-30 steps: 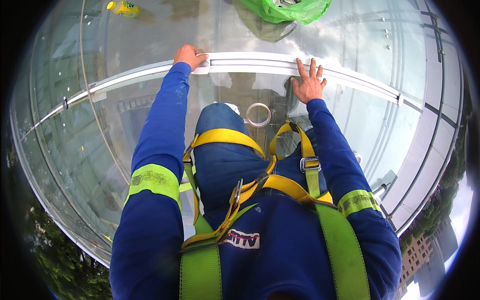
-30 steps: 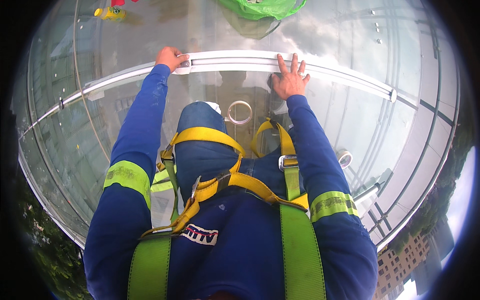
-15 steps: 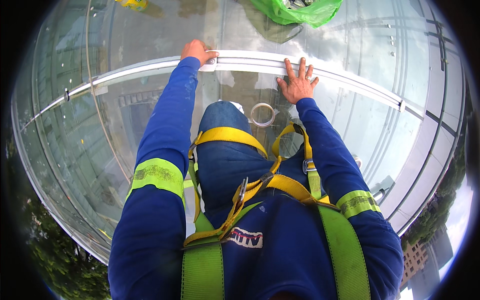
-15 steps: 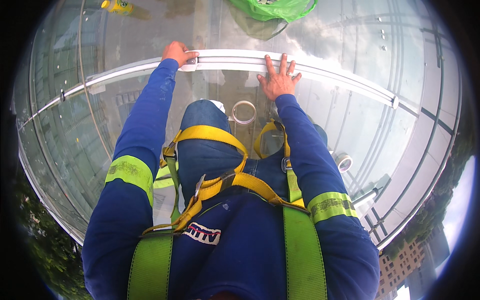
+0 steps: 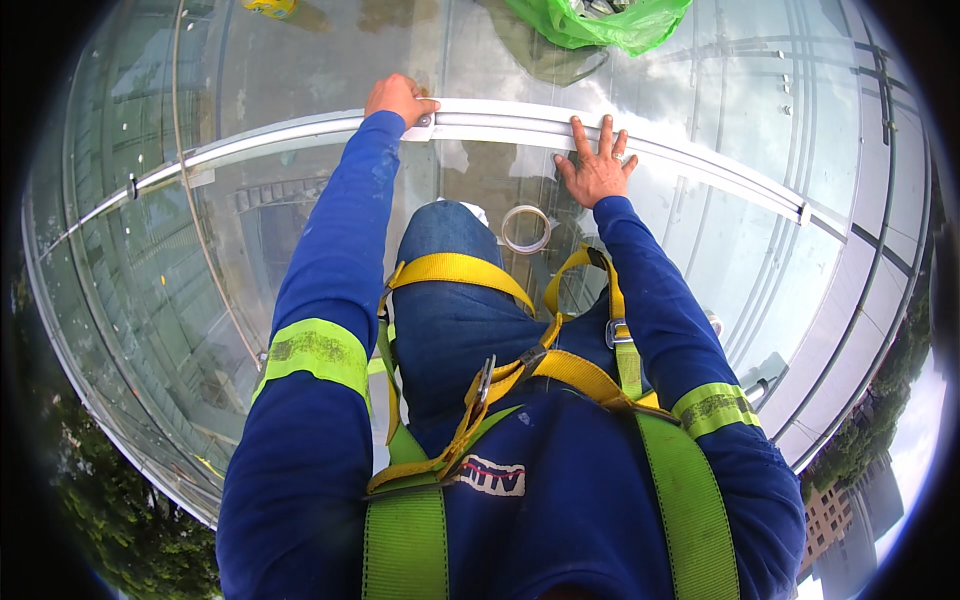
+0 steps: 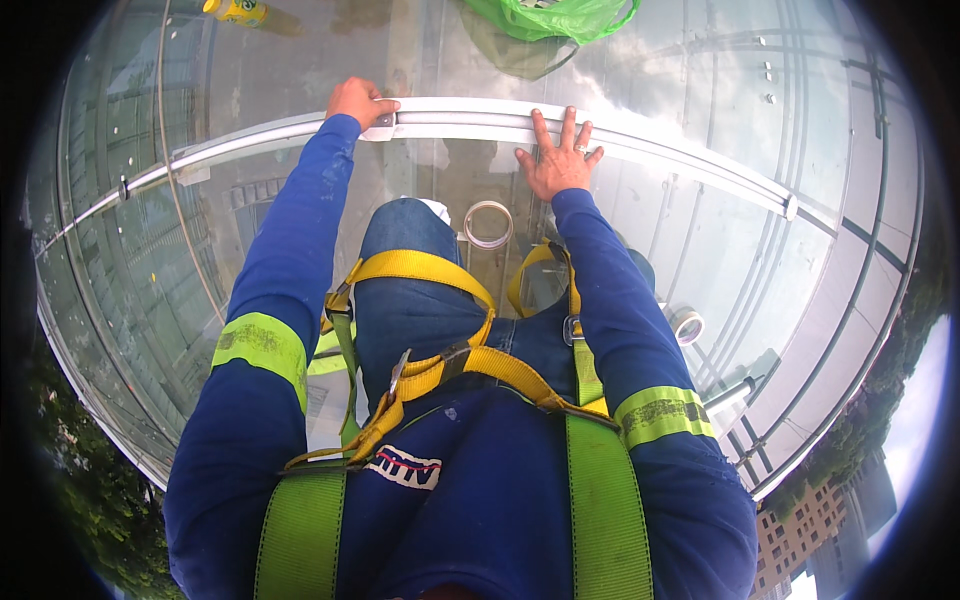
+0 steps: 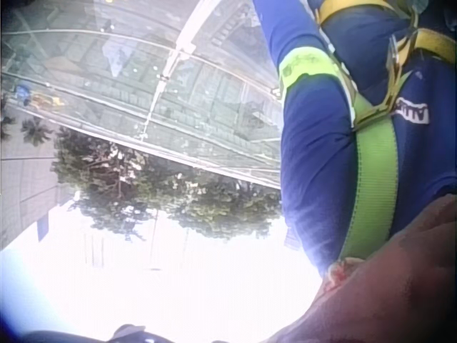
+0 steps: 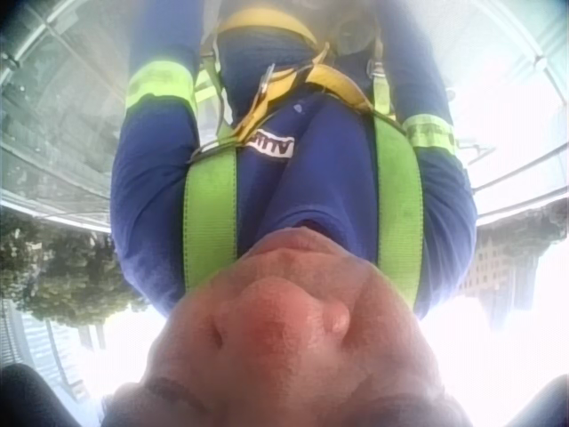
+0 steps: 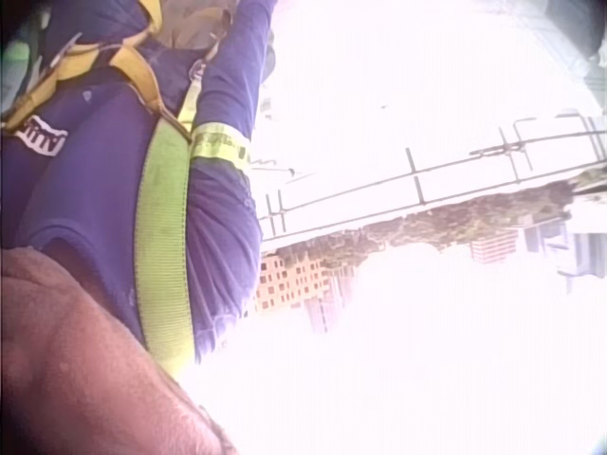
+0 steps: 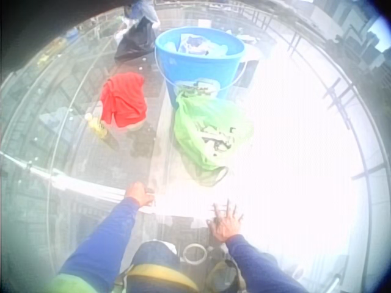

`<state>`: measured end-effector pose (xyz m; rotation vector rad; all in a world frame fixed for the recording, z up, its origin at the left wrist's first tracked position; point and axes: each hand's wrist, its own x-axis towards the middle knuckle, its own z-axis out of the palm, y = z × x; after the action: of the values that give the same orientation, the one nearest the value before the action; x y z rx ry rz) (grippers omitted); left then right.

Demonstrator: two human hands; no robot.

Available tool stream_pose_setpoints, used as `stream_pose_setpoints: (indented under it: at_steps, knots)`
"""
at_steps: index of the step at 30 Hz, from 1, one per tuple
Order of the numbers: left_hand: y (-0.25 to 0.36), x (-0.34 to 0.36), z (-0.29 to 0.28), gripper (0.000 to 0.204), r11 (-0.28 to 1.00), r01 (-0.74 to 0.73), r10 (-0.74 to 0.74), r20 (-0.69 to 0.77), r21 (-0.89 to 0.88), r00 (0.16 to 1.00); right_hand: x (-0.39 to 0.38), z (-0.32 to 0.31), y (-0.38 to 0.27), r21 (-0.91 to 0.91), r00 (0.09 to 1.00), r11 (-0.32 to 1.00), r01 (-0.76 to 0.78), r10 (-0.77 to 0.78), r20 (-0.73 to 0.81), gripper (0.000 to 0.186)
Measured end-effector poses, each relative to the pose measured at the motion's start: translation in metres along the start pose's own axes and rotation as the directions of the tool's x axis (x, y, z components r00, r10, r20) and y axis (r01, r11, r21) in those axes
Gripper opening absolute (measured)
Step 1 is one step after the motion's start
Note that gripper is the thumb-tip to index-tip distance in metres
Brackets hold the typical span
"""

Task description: The person applies masking tape along the edges of a glass joint on a transparent walkway, then picks up a sealant gun.

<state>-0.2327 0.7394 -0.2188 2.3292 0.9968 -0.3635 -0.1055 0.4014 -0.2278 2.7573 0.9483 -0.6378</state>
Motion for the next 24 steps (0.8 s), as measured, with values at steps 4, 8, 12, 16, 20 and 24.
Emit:
stream_pose_setpoints:
  at_steps: [4, 8, 12, 16, 20, 24]
  knots:
    - [-0.011, 0.0, -0.002, 0.051, 0.973, 0.05, -0.045, 0.026, -0.226, 0.999, 0.0, -0.001, -0.003, 0.005, 1.0, 1.0, 0.001, -0.001, 0.0, 0.075]
    - [-0.006, -0.001, 0.0, 0.052, 0.996, -0.017, 0.012, -0.051, -0.083, 0.999, 0.0, -0.001, -0.003, 0.006, 1.0, 1.0, -0.004, 0.004, -0.004, 0.075]
    - [0.0, 0.0, 0.0, 0.052, 1.0, -0.001, 0.002, -0.05, 0.015, 0.999, 0.0, -0.002, -0.004, 0.019, 1.0, 1.0, -0.004, 0.004, -0.002, 0.075]
    - [0.011, -0.002, -0.001, 0.041, 0.995, 0.077, -0.075, -0.032, 0.061, 0.997, 0.0, -0.002, -0.003, 0.022, 1.0, 1.0, -0.007, 0.007, 0.006, 0.075]
    - [0.014, -0.003, -0.003, 0.038, 0.993, 0.084, -0.082, -0.029, 0.084, 0.996, 0.0, -0.004, -0.004, 0.029, 1.0, 1.0, 0.0, 0.0, 0.0, 0.075]
    - [0.017, -0.002, -0.001, 0.037, 0.99, 0.096, -0.095, -0.017, 0.1, 0.995, 0.0, -0.003, -0.003, 0.016, 1.0, 1.0, -0.006, 0.006, 0.007, 0.075]
